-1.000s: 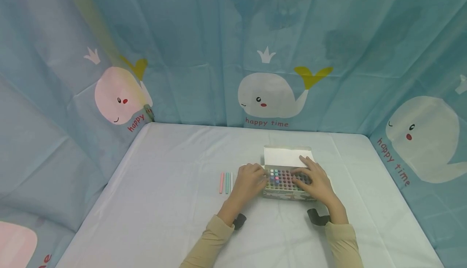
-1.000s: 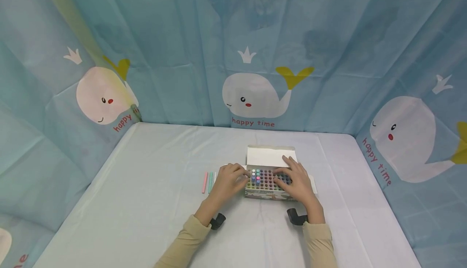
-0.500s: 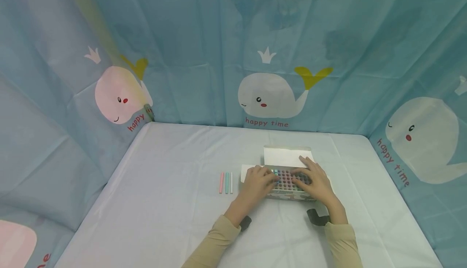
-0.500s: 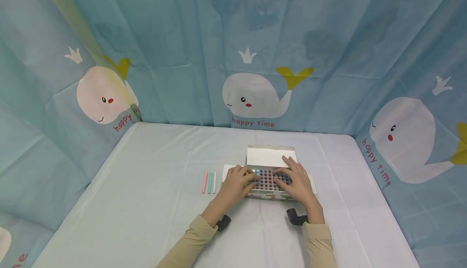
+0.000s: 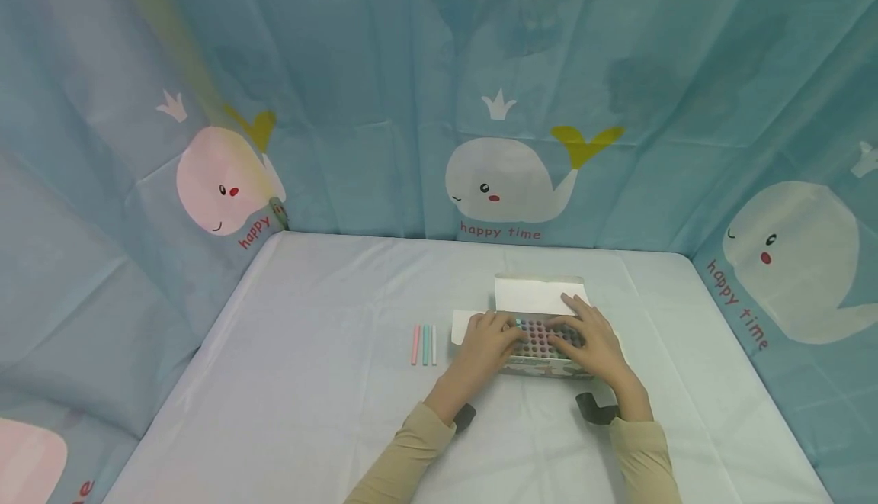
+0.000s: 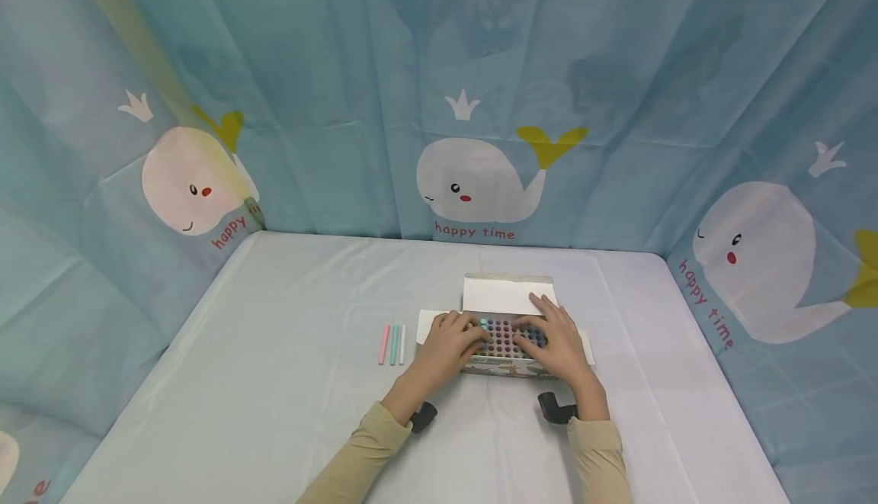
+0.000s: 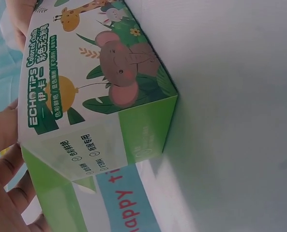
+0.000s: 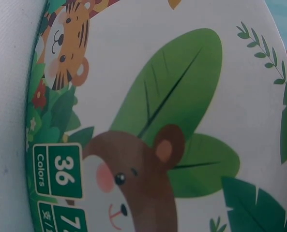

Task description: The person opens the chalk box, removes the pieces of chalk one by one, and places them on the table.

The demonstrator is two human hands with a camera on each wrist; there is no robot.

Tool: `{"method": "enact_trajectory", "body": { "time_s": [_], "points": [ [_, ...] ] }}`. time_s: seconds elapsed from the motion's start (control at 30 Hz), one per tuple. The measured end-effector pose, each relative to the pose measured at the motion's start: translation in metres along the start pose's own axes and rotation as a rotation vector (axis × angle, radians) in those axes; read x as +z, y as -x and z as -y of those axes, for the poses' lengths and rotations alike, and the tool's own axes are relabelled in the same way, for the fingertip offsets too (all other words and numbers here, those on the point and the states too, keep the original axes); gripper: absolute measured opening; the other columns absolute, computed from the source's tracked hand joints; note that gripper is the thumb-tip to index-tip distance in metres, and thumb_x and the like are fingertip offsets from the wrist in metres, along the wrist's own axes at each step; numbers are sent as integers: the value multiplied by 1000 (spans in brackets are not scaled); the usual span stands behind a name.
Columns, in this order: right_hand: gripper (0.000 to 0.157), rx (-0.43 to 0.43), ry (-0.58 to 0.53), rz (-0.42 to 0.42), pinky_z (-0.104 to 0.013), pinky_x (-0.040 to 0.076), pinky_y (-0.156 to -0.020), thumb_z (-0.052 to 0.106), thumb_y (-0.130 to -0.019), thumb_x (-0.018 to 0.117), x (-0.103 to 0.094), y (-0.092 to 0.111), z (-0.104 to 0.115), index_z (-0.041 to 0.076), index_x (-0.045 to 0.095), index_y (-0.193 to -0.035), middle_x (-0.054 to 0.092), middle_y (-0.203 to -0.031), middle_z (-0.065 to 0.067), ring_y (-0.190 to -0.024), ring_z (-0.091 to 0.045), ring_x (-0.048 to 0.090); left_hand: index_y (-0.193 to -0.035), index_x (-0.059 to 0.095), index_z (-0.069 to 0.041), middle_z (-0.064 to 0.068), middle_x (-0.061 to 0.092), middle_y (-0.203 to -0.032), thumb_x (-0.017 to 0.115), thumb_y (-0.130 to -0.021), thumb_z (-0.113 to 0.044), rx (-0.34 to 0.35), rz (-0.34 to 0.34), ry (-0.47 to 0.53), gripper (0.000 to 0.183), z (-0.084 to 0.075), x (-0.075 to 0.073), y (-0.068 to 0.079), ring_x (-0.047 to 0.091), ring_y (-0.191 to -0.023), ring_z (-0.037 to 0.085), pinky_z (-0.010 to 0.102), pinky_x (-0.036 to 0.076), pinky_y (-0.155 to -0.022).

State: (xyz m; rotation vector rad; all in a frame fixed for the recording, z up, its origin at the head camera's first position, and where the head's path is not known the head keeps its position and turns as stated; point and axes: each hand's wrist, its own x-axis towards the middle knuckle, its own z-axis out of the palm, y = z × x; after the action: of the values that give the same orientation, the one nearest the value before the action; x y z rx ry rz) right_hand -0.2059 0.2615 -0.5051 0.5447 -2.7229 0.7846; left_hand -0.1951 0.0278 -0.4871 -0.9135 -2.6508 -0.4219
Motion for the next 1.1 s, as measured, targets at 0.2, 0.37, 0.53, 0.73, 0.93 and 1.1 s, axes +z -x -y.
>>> {"method": "enact_trajectory", "body": {
  "time_s": [0.2,0.37,0.53,0.73,0.93,1.1],
  "points": [
    [25,-1,3,-2,-62,15,-105,31,-78,73,0,-1,0,21,68,-100,39,-142,-17,-133,-44,27,-106,64,-29,-9,53,-112,59,-89,-33,3,14,-27,18,-1,-1,-2,48,-109,11,38,39,-98],
    [24,1,9,-3,-61,16,-106,32,-78,73,0,-1,-1,23,68,-99,39,-142,-16,-133,-43,27,-107,63,-28,-8,53,-113,57,-90,-32,-4,31,-38,19,-3,-3,-4,48,-108,11,38,39,-97],
    [24,-2,7,-5,-61,15,-106,32,-78,73,0,-1,-1,22,68,-99,40,-142,-17,-132,-44,27,-111,59,-25,-10,53,-108,51,-94,-32,-13,6,-9,20,-6,-11,-8,51,-99,8,35,42,-93],
    [24,-9,-3,-7,-60,15,-106,31,-77,73,-1,-1,0,21,68,-98,40,-142,-18,-132,-44,27,-109,60,-25,-13,62,-106,53,-93,-30,-48,-52,141,18,-4,-22,-11,55,-98,6,36,41,-96],
    [24,-12,-3,-5,-61,15,-106,31,-77,73,0,0,-1,22,68,-99,39,-142,-17,-133,-44,27,-105,66,-20,-11,67,-99,57,-92,-24,-55,-151,309,16,6,-28,-10,58,-94,7,35,42,-93],
    [24,-14,-6,-1,-60,14,-106,31,-78,73,1,0,-3,22,68,-99,39,-142,-18,-133,-44,27,-102,67,-18,-9,67,-95,61,-90,-19,-53,-251,404,14,15,-37,-8,57,-88,6,31,43,-87]
  ]
}}
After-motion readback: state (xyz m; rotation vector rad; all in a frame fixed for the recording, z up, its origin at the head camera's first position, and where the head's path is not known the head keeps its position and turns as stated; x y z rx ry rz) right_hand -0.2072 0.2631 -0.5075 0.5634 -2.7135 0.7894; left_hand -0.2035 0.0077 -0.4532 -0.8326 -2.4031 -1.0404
